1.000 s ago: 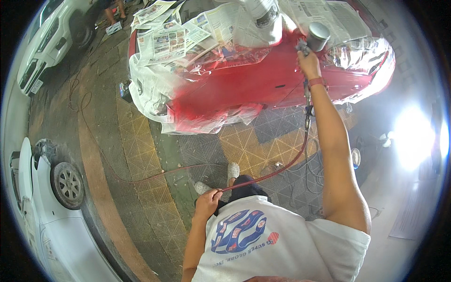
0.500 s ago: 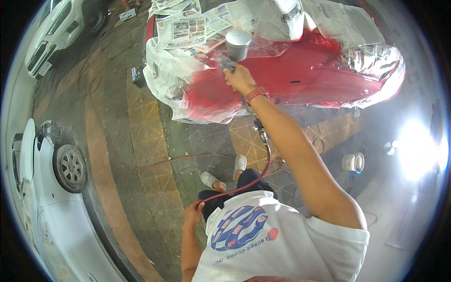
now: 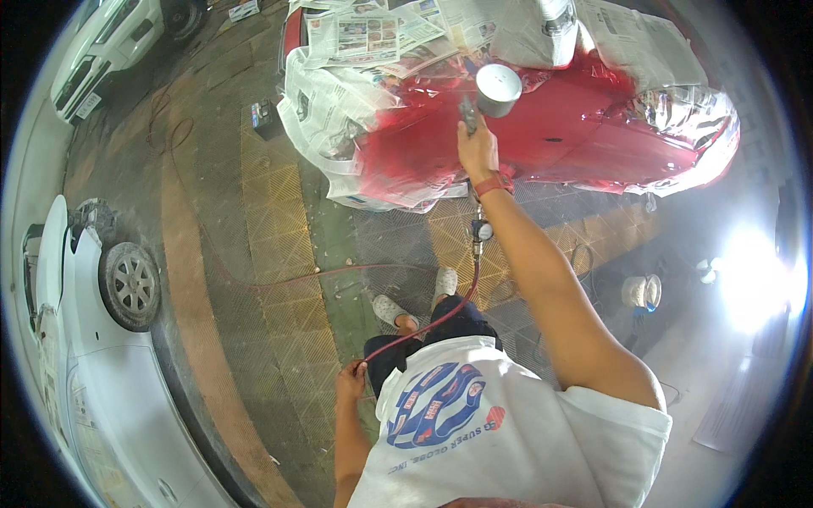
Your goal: The person uses a spray gun to apply red paint to the side of a red car in a garage. The car is masked with newspaper and plastic sheeting. The person moves along the side of the vehicle, spraying the door and rear quarter panel.
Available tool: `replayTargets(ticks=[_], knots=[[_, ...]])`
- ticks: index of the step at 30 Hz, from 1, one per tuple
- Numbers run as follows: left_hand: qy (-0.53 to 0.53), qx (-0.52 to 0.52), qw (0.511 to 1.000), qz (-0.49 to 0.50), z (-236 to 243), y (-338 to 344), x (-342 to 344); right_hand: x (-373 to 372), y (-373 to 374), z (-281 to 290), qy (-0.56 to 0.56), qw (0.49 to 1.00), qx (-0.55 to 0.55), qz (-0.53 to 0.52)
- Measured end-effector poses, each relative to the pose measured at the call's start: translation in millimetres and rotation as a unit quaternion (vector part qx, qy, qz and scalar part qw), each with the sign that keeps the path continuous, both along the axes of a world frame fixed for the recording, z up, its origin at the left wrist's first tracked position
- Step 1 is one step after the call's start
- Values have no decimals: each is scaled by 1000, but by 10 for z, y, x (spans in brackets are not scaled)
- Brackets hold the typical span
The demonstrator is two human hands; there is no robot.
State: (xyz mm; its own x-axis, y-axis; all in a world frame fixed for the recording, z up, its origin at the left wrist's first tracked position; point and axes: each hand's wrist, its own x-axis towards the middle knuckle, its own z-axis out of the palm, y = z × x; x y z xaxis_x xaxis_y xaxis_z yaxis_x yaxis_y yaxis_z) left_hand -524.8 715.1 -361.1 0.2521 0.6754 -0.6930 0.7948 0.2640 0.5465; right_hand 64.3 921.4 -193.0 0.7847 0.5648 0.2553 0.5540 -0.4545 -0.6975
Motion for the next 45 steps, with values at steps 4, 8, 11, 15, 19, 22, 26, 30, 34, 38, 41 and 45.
replayTargets(ticks=[4,8,11,15,19,22,26,30,34,38,41,45], knots=[[16,10,1000,5,-264,-108,-232,-270,83,-347,-21,1000,-14,15],[116,-35,992,-26,-32,-28,-218,-828,328,-1057,15,992,-47,114],[128,-27,991,-31,70,99,-329,-1196,434,-1589,37,980,-105,162],[323,115,939,17,-186,211,-859,-1864,471,-1649,146,971,13,187],[115,191,969,108,59,876,-703,-2658,92,-932,443,888,29,115],[-89,183,977,58,573,1622,370,-3006,-284,-1430,346,926,131,79],[-179,194,950,-167,826,1765,1133,-3377,-840,-924,255,957,112,80],[-270,49,915,-296,958,1597,1716,-3048,-1326,-885,330,939,-55,84],[-307,-57,908,-279,1123,1101,2187,-2655,-1932,-698,320,945,-39,62],[-328,-11,899,-290,1346,407,2688,-2380,-2653,-398,282,959,16,39],[-362,-8,897,-254,1049,-76,2913,-2140,-3299,-99,337,934,58,102],[-293,-28,933,-208,1421,-746,3401,-1988,-4373,-254,264,950,117,116]])
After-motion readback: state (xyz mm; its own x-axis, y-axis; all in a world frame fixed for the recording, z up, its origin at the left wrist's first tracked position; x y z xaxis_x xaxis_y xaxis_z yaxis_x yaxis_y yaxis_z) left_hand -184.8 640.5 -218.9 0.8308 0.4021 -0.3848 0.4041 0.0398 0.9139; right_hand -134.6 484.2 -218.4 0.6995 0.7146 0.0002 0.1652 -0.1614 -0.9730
